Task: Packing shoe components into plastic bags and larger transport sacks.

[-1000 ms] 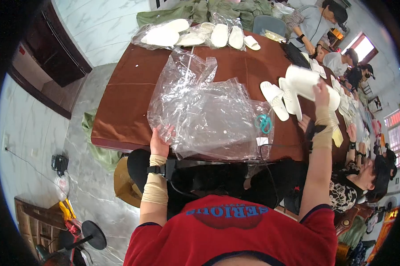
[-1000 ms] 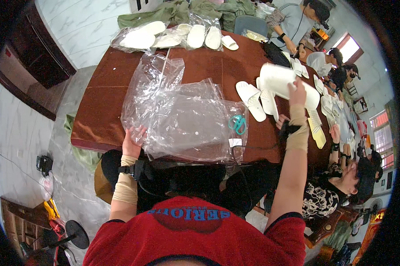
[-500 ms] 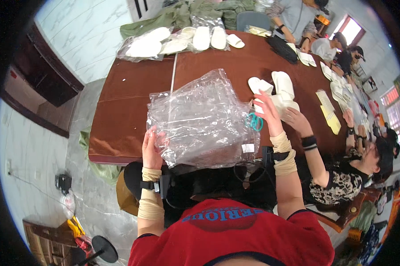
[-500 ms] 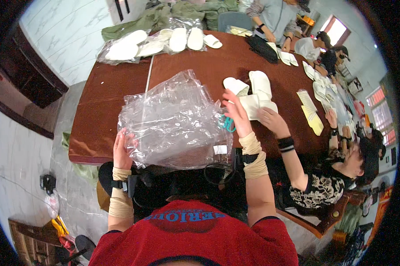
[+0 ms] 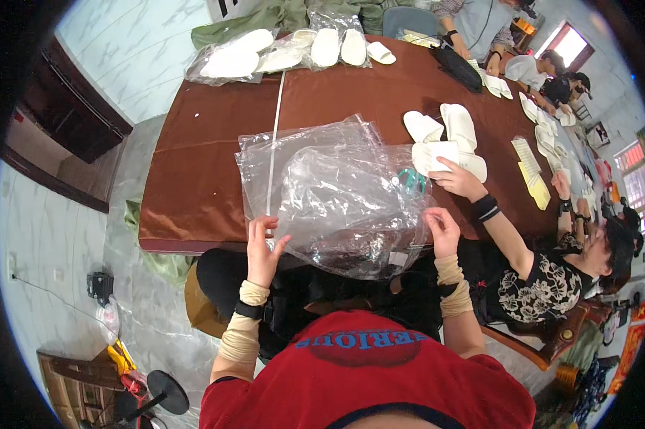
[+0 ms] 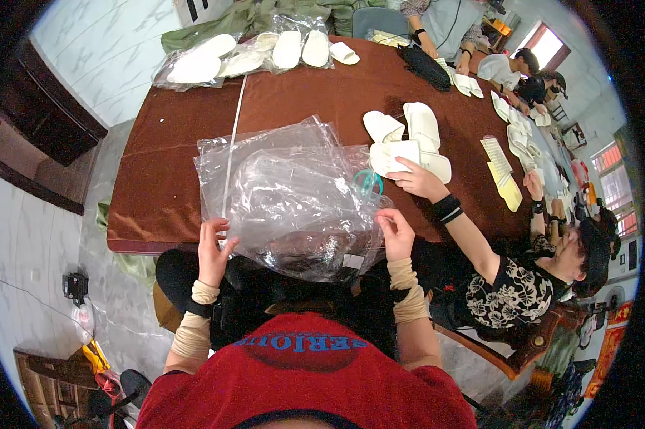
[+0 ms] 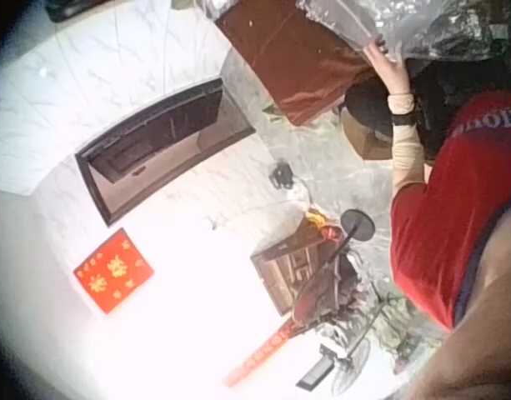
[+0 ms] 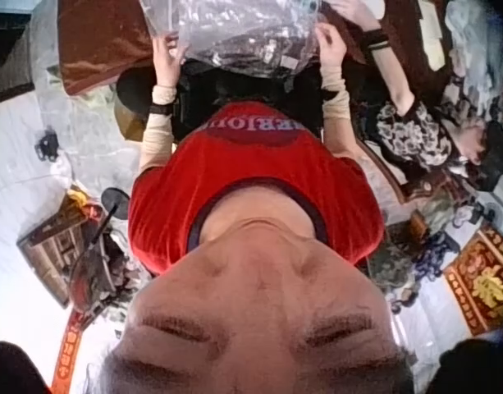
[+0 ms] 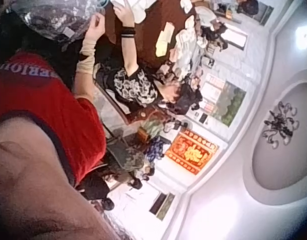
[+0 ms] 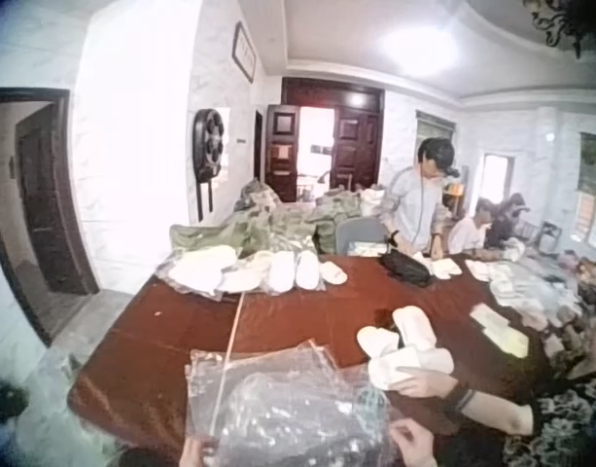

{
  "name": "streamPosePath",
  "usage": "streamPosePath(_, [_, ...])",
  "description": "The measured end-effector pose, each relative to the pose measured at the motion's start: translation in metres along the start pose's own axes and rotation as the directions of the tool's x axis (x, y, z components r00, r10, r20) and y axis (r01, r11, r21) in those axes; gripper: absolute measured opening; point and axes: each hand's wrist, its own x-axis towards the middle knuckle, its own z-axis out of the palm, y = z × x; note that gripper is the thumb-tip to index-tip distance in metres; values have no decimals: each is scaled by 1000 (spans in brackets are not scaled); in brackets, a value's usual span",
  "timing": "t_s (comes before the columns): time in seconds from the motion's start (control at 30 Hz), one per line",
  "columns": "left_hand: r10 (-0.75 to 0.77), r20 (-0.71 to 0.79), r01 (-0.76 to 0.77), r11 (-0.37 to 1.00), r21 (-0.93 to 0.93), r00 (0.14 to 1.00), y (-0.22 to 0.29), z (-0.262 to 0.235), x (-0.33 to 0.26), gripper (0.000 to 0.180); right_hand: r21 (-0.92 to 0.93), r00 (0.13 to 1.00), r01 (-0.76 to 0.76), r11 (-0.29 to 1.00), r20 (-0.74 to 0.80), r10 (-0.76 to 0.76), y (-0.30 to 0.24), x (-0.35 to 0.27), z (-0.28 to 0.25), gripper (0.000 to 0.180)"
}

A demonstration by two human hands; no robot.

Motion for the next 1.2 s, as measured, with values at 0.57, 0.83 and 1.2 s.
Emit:
streamPosePath(0.57, [-96, -27, 89, 974, -210, 995, -2, -28, 1, 6, -304, 826, 300, 904, 558, -87, -26, -41, -62, 19])
streamPosePath(0.83, [-50, 160, 64, 995, -83, 986, -14, -37, -8, 10, -254, 989, -86, 963, 94, 113, -2, 3, -29, 33])
streamPosePath(1.2, [-126, 344, 164, 983, -82, 930, -7, -57, 14, 12, 34, 998, 26, 999, -57, -24, 55, 37, 8, 29])
